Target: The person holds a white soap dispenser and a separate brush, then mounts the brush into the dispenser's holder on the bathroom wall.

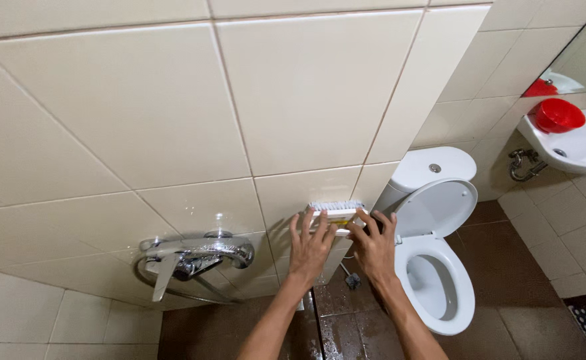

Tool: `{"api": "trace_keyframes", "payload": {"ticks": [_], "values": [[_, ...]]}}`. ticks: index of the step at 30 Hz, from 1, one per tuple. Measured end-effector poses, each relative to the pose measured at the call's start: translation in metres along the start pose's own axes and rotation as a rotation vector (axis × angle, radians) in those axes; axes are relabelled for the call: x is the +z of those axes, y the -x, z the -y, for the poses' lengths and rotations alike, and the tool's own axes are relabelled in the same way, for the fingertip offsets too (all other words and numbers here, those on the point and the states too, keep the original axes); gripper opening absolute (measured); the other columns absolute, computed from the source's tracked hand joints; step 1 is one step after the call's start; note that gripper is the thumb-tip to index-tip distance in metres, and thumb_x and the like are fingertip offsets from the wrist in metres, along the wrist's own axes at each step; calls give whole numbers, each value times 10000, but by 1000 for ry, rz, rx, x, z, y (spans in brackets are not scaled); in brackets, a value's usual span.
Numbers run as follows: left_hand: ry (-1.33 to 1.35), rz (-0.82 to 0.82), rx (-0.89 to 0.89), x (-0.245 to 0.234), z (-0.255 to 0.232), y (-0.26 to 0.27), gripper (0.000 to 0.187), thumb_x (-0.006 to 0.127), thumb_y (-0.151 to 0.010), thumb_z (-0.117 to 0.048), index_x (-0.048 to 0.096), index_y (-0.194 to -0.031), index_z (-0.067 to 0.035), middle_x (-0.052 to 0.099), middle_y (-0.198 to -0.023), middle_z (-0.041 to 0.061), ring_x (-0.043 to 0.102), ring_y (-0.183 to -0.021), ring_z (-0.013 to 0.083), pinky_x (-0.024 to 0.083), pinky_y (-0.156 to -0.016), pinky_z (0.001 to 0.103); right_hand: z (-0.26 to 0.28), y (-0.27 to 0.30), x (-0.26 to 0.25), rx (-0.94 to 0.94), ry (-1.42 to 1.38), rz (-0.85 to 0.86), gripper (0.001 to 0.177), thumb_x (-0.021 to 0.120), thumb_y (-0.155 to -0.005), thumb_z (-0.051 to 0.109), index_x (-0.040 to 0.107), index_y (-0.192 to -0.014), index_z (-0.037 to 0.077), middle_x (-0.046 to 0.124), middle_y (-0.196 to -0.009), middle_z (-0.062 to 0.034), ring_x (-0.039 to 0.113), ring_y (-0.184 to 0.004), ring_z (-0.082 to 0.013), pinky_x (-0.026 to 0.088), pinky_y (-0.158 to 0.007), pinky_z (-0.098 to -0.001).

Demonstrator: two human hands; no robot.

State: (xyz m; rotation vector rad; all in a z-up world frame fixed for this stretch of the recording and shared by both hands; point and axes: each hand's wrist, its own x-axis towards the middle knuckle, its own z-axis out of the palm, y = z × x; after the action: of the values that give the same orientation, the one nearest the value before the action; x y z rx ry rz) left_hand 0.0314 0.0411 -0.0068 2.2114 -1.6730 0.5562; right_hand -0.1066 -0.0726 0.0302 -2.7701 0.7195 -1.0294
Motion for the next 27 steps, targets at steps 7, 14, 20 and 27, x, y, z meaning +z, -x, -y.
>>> {"api": "trace_keyframes", "payload": {"ticks": [7,14,20,27], "values": [[-27,-60,-80,-30,52,29,542,815,-743,-32,695,-1251,-175,515,-1519,103,320,-1475,351,194,-1202,672,57,-14,21,-95,6,-33,256,806,-761,120,787,-1003,200,635,-1330,-87,476,-1305,-402,274,-1168,-689],[-65,-151,-176,-75,131,65,389,785,-794,-20,743,-1150,-169,541,-1498,97,363,-1467,355,194,-1211,661,143,-38,49,-223,-58,-67,223,796,-803,129,780,-1021,175,631,-1351,-108,479,-1311,-397,262,-1182,-680],[-1,-39,-295,-129,180,108,461,802,-711,-53,741,-1165,-103,520,-1485,130,337,-1438,364,161,-1211,626,213,-40,85,-256,-116,-60,226,822,-783,141,785,-1002,177,628,-1354,-102,472,-1325,-395,247,-1201,-665],[-32,28,-394,-142,211,123,319,734,-827,23,770,-1117,-103,520,-1471,129,358,-1432,347,201,-1196,605,258,-42,107,-258,-71,-11,289,845,-741,126,796,-1017,194,602,-1398,-75,456,-1356,-389,210,-1237,-648]]}}
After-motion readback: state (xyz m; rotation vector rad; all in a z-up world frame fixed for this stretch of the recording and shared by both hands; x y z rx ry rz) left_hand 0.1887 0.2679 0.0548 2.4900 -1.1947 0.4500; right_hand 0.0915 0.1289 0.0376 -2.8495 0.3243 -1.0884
